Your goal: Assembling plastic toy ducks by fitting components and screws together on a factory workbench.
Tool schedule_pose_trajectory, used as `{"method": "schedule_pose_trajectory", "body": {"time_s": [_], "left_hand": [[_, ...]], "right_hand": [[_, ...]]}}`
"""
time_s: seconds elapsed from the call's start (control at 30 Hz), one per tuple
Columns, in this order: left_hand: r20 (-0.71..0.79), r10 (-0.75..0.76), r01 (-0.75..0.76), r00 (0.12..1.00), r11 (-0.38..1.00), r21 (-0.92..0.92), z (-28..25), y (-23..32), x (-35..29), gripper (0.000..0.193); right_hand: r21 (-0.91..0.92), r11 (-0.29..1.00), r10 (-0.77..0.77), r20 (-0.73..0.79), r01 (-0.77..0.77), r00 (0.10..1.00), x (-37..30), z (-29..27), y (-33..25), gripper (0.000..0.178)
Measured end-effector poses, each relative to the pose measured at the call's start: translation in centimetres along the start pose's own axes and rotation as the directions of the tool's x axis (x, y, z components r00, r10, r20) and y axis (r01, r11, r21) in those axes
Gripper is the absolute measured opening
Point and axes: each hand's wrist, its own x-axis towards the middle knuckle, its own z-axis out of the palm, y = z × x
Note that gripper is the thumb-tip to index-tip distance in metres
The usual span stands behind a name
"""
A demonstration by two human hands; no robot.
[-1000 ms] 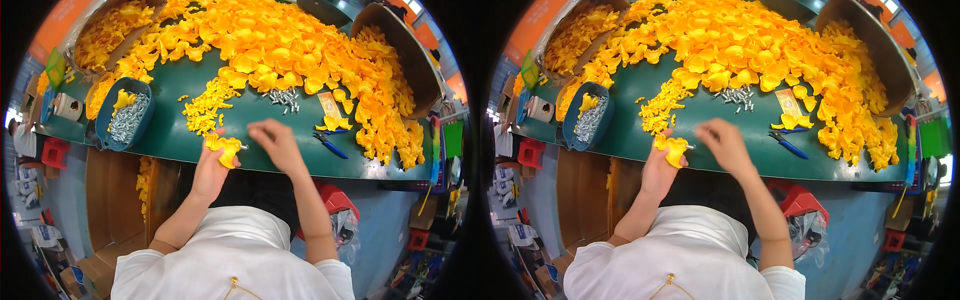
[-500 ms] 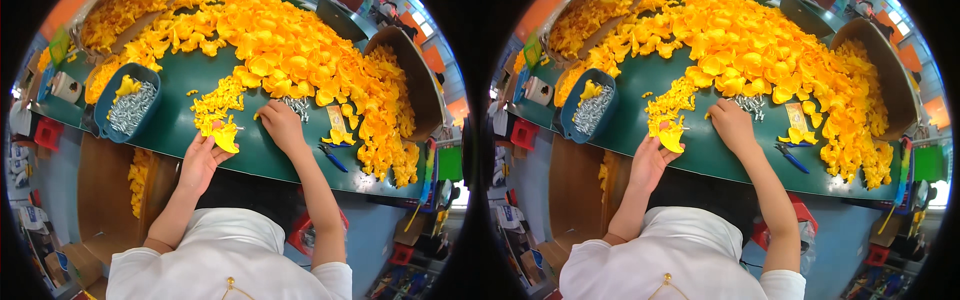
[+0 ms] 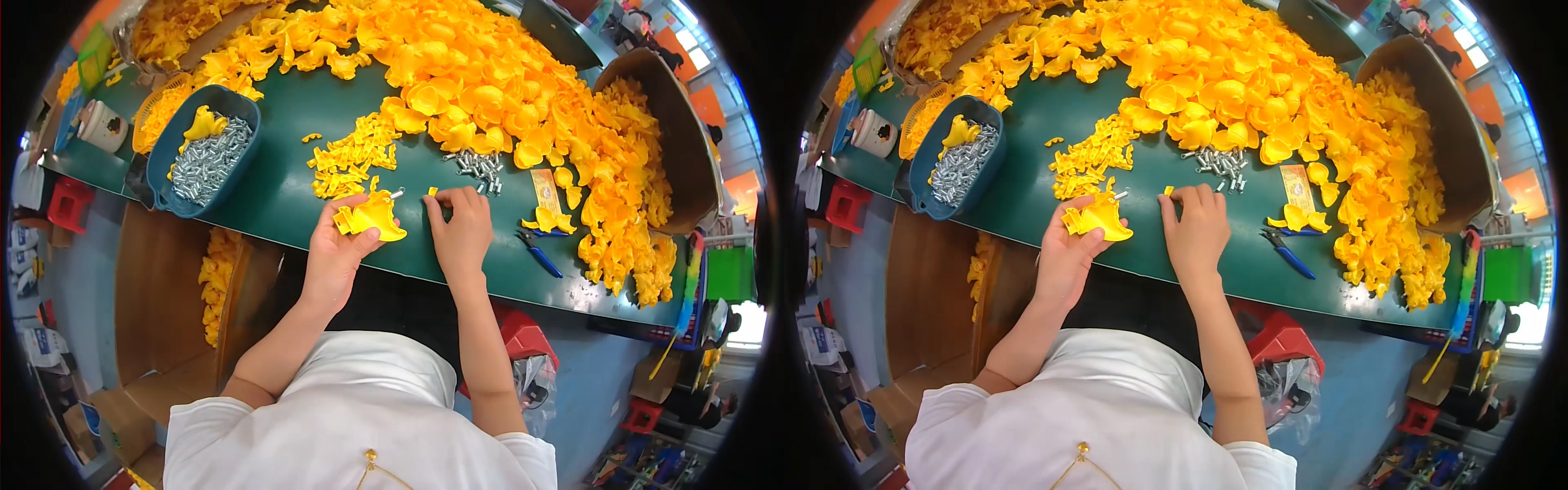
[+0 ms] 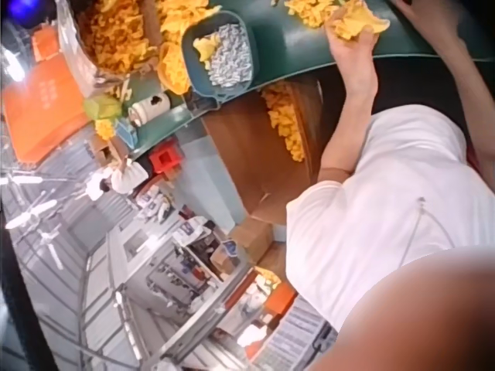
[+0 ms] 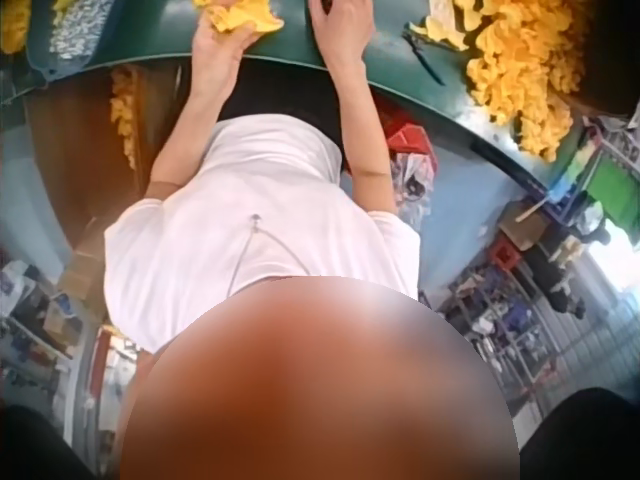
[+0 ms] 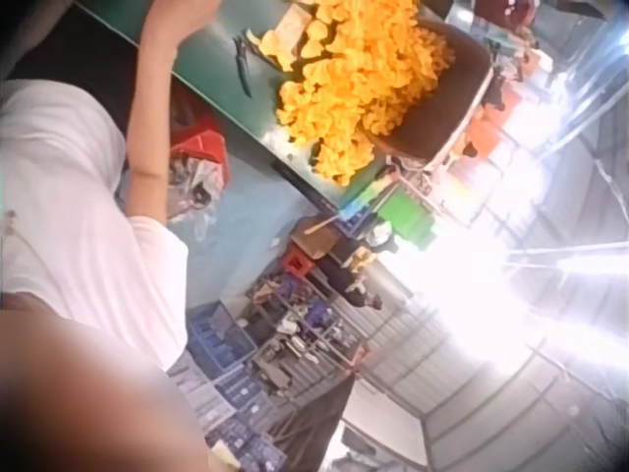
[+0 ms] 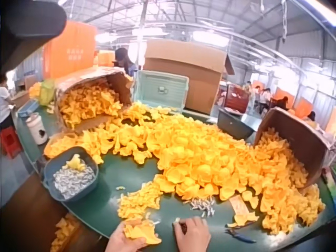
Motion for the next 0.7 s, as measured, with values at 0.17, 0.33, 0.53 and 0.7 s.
{"method": "schedule_pose_trajectory", "body": {"time_s": [0.17, 0.33, 0.53, 0.7], "left_hand": [[0.004, 0.142, -0.141, 0.990, 0.982, 0.126, 0.3, -0.7, -0.3, 0.051], [0.004, 0.204, -0.202, 0.979, 0.967, 0.155, 1.1, -0.6, -0.8, 0.057], [0.038, 0.158, -0.163, 0.987, 0.972, 0.171, 1.4, -1.4, -1.2, 0.058], [0.029, 0.131, -0.134, 0.991, 0.977, 0.169, 1.4, -1.4, -1.1, 0.055]], "right_hand": [[0.262, 0.965, -0.013, -0.001, 0.013, 1.000, -0.5, -0.7, -0.2, 0.008], [0.621, 0.774, 0.096, 0.084, -0.128, 0.992, -2.6, -3.9, -4.0, 0.008], [0.416, 0.898, -0.086, -0.154, 0.144, 0.984, -3.1, -2.4, -3.5, 0.012], [0.344, 0.910, -0.181, -0.171, 0.230, 0.969, -3.6, -2.0, -3.1, 0.016]]}}
